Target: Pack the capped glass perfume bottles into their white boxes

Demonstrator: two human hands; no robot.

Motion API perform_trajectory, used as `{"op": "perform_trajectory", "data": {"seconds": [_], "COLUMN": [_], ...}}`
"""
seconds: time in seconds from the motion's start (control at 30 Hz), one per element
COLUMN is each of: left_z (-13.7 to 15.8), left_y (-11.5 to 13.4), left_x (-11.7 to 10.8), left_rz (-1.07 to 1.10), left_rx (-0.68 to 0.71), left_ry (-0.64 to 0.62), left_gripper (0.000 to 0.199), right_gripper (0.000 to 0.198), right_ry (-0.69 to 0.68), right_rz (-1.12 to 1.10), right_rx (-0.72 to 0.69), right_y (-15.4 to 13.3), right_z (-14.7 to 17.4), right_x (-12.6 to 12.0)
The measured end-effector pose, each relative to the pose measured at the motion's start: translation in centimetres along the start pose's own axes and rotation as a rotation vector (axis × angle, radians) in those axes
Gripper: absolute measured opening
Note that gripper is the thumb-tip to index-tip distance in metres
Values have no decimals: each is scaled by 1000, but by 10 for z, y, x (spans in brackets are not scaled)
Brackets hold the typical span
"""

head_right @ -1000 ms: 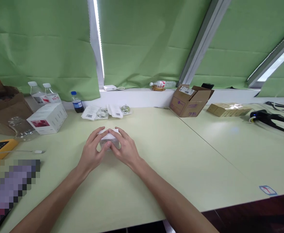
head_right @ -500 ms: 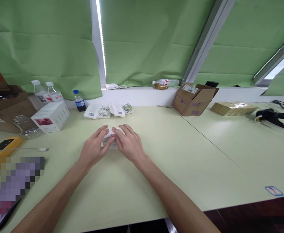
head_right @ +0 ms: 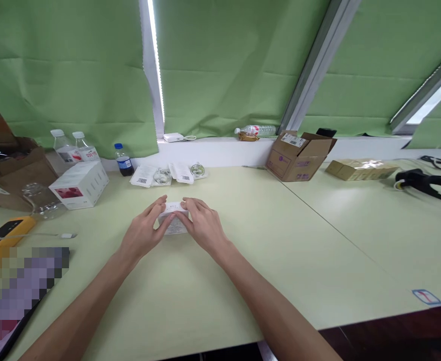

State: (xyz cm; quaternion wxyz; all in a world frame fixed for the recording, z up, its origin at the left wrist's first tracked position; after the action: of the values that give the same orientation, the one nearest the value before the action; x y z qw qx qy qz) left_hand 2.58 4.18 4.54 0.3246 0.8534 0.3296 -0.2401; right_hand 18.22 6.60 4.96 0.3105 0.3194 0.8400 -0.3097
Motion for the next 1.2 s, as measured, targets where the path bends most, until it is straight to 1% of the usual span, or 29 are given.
{"op": "perform_trajectory", "data": {"seconds": [0.07,0.17,0.23,0.3,0.5,0.63,0.83,1.0,1.2], "left_z": [1,3,3,1,-3,-2,-1,-1,-1], "left_y": [-1,-6,-10,-14,-17,-16,-17,-16,-15], "left_x": [-2,-5,-7,-8,-15,-14,-12,-11,-11], "left_rz": [61,234,360,434,377,463,495,516,530], "left_rx": [-7,-79,-138,-166,-101,-166,-284,-305,-324], "left_ry": [1,6,10,8,15,37,68,76,75], "left_gripper": [21,24,27,29,26,25,31,29,27], "right_gripper": [22,24,30,34,36,34,32,32,31], "right_ry": [-16,-36,-37,-31,-43,-48,-35,-37,-40], "right_rz": [-113,-309,-400,-448,-482,-531,-595,-632,-658], "right_rx": [51,116,113,99,86,126,209,257,283], "right_y": [2,6,7,8,14,14,10,9,9], "right_z": [2,5,6,6,5,4,3,3,2], "right_x": [1,2,2,2,2,-1,-2,0,0]}}
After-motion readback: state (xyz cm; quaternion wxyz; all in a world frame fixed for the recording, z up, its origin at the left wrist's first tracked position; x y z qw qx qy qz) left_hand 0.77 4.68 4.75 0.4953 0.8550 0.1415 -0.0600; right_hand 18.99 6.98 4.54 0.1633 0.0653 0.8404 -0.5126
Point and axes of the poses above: each hand's wrist, its own z-axis away from the middle knuckle, its own x-axis out of the palm, y = z × x, the point moved 4 cm from there along -z, towards the middle knuckle, and after that the axes turned 5 degrees about z, right-handed, at the moved point
